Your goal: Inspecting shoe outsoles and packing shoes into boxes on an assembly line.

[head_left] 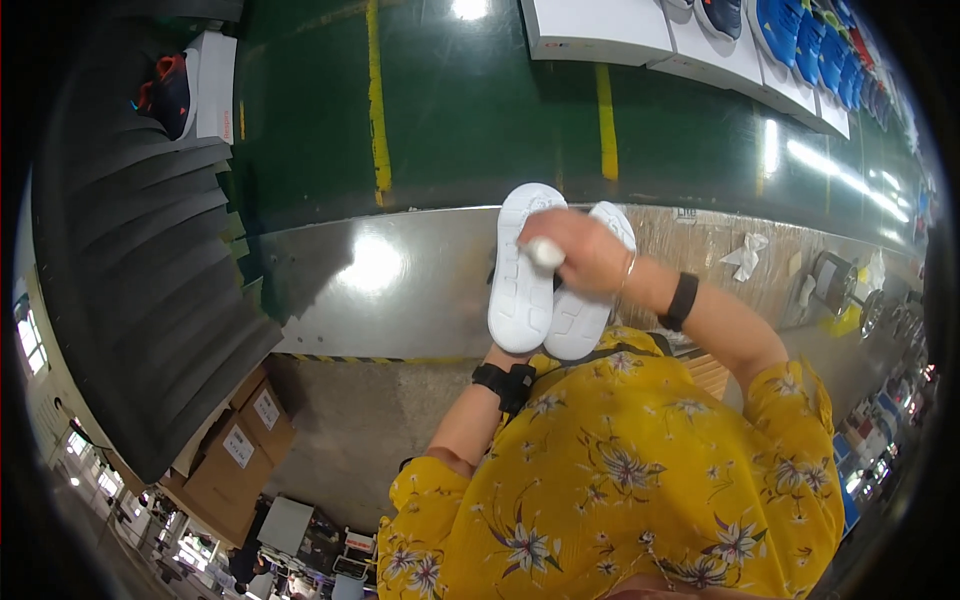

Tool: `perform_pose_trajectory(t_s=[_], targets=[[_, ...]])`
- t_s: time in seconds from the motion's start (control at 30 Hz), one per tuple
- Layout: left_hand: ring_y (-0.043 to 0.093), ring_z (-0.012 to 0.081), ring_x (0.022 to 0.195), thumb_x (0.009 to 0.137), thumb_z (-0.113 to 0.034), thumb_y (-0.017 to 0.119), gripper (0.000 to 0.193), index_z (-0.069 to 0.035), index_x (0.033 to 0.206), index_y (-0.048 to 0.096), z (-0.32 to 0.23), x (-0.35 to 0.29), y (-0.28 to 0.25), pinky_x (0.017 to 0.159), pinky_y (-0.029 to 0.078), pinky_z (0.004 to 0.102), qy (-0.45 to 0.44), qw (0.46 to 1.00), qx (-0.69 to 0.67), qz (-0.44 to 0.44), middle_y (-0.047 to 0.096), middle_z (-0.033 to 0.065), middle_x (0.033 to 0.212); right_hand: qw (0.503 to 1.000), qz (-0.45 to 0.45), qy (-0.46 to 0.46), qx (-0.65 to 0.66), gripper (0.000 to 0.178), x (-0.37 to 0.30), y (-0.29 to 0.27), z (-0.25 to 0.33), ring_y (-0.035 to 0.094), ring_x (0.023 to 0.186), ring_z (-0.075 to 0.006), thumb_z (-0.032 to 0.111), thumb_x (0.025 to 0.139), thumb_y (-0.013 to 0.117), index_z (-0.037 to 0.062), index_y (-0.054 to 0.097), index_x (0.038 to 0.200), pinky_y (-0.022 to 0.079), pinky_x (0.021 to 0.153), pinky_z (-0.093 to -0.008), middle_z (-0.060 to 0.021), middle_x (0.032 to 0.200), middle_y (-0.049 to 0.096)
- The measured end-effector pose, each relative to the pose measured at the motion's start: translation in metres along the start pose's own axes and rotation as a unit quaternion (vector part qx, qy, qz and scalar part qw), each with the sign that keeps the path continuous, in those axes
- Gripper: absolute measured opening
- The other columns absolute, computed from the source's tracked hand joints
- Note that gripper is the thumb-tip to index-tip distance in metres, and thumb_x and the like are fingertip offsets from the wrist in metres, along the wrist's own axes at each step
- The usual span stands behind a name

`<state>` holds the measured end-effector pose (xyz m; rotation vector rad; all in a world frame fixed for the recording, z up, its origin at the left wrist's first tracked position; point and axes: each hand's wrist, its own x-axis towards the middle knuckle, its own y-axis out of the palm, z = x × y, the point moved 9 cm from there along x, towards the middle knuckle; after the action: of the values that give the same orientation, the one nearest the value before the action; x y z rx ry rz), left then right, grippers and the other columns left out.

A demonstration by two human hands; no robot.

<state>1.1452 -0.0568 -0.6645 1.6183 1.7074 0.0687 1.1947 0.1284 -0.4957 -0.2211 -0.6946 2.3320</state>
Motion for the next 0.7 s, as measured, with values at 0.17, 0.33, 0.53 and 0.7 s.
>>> perform_pose_trajectory(t_s=[0.17,0.33,0.53,0.7], targets=[[0.042,0.0250,0.138,0.105,-0.027,0.047,0.053,-0.006,0.152,0.032,0.003,0.000,-0.001,0.116,0.034,0.0408,-0.030,0.984,-0.177,-0.015,0.040,0.0109,0.154,0.984,0.098,-0.121,0.088,0.036,-0.008,0.056,0.063,0.066,0.105,-0.0300,-0.002,0.073,0.066,0.0105,0.065,0.107,0.055,0.092,-0.0385,-0.0098,0.112,0.067],[0.040,0.0253,0.139,0.106,-0.032,0.044,0.055,-0.007,0.153,0.030,0.010,0.006,0.007,0.118,0.032,0.0414,-0.072,0.937,-0.341,-0.018,0.037,0.0110,0.155,0.999,-0.007,0.032,0.022,0.030,0.031,0.005,-0.046,0.065,0.102,-0.0344,-0.003,0.078,0.064,0.0092,0.064,0.106,0.054,0.091,-0.0408,-0.0114,0.108,0.066],[0.048,0.0253,0.133,0.107,-0.030,0.042,0.049,-0.004,0.149,0.037,0.024,0.003,-0.007,0.113,0.040,0.0401,-0.094,0.940,-0.319,-0.082,0.046,0.0128,0.149,0.982,-0.032,0.187,-0.006,0.028,0.004,-0.032,-0.114,0.067,0.096,-0.0341,-0.002,0.082,0.062,0.0081,0.064,0.108,0.054,0.088,-0.0385,-0.0146,0.106,0.067],[0.051,0.0277,0.131,0.106,-0.036,0.044,0.052,-0.004,0.148,0.039,0.016,0.001,0.000,0.108,0.046,0.0424,-0.107,0.916,-0.381,-0.068,0.048,0.0146,0.147,0.969,-0.075,0.229,0.047,0.027,-0.046,-0.047,-0.072,0.067,0.096,-0.0340,0.010,0.085,0.071,0.0098,0.064,0.111,0.055,0.086,-0.0389,-0.0137,0.108,0.067]])
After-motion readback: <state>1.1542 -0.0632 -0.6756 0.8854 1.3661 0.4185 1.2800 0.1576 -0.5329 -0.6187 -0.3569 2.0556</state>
